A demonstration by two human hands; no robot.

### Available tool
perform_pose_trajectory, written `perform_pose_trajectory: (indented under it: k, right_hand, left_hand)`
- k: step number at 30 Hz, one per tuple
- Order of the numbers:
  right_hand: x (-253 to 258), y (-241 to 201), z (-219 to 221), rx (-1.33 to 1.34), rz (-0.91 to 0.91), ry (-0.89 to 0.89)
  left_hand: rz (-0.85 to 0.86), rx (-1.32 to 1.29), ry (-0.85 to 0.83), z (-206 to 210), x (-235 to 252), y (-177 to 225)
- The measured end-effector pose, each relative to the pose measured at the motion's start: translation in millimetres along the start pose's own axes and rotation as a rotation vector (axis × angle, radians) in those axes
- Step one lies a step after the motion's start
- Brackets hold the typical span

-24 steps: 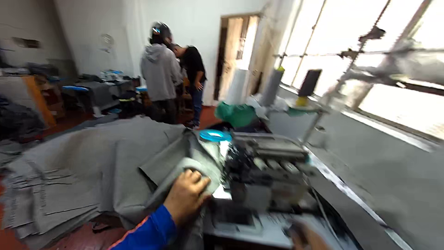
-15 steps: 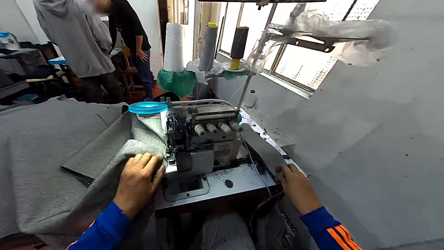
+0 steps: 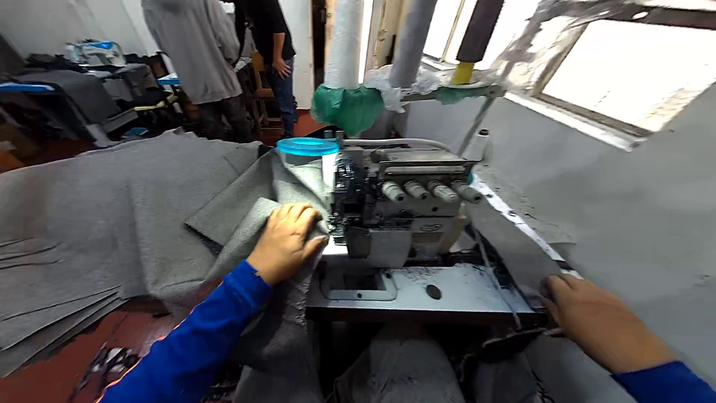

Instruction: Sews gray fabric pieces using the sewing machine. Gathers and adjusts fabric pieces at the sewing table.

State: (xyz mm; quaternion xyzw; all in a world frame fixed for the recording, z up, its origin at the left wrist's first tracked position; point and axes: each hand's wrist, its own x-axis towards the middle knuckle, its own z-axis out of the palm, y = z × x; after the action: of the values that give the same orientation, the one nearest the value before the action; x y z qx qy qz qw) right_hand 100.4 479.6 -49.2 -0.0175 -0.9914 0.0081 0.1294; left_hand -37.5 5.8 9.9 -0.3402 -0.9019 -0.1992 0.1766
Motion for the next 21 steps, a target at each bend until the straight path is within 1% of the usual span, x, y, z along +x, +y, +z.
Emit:
perform_pose_trajectory:
  k: [2, 3, 5, 6, 7, 9, 10, 12, 14, 15, 18, 19, 21]
  right_hand:
    - [7.4, 9.9, -3.2, 0.010, -0.088, -0.025]
    - [11.8, 10.4, -10.0, 0.022, -0.099, -0.030]
    - [19.0, -6.8, -38.7, 0.054, -0.036, 0.001]
    - [20.9, -20.5, -53.5, 0.064, 0.005, 0.073]
    - [22.5, -34.0, -63.8, 0.073, 0.008, 0.192]
    - [26.0, -70.5, -73.1, 0.168, -0.039, 0.464]
    - [26.6, -99.4, -77.4, 0.254, -0.071, 0.551]
    - [30.2, -165.2, -80.9, 0.458, -0.168, 0.646]
    - [38.5, -226.7, -73.2, 0.756, -0.218, 0.666]
    - [42.4, -253.8, -66.7, 0.941, -0.207, 0.643]
    - [46.3, -322.2, -58.0, 1.545, -0.080, 0.497]
    - [45.0, -337.7, -57.8, 1.687, -0.060, 0.457]
    - [42.3, -357.8, -55.2, 1.873, -0.056, 0.417]
  left_hand:
    - [0.024, -0.050, -0.080, -8.8, 7.3, -1.8]
    - [0.046, -0.085, -0.134, -14.5, 13.0, -4.3]
    - [0.093, -0.160, -0.217, -27.5, 24.7, -8.4]
    - [0.121, -0.208, -0.228, -34.5, 29.0, -10.0]
    - [0.159, -0.284, -0.206, -41.4, 31.8, -11.8]
    - [0.193, -0.463, -0.159, -56.9, 31.8, -9.2]
    - [0.203, -0.493, -0.115, -64.7, 28.1, -3.2]
    - [0.229, -0.460, -0.023, -76.5, 15.2, 13.2]
    - [0.249, -0.462, 0.069, -79.2, 1.4, 28.2]
    - [0.250, -0.486, 0.115, -79.0, -4.2, 33.8]
    - [0.208, -0.567, 0.204, -76.4, -14.6, 41.0]
    - [0.187, -0.581, 0.216, -75.7, -16.7, 39.6]
    - [0.131, -0.612, 0.231, -75.8, -21.2, 34.3]
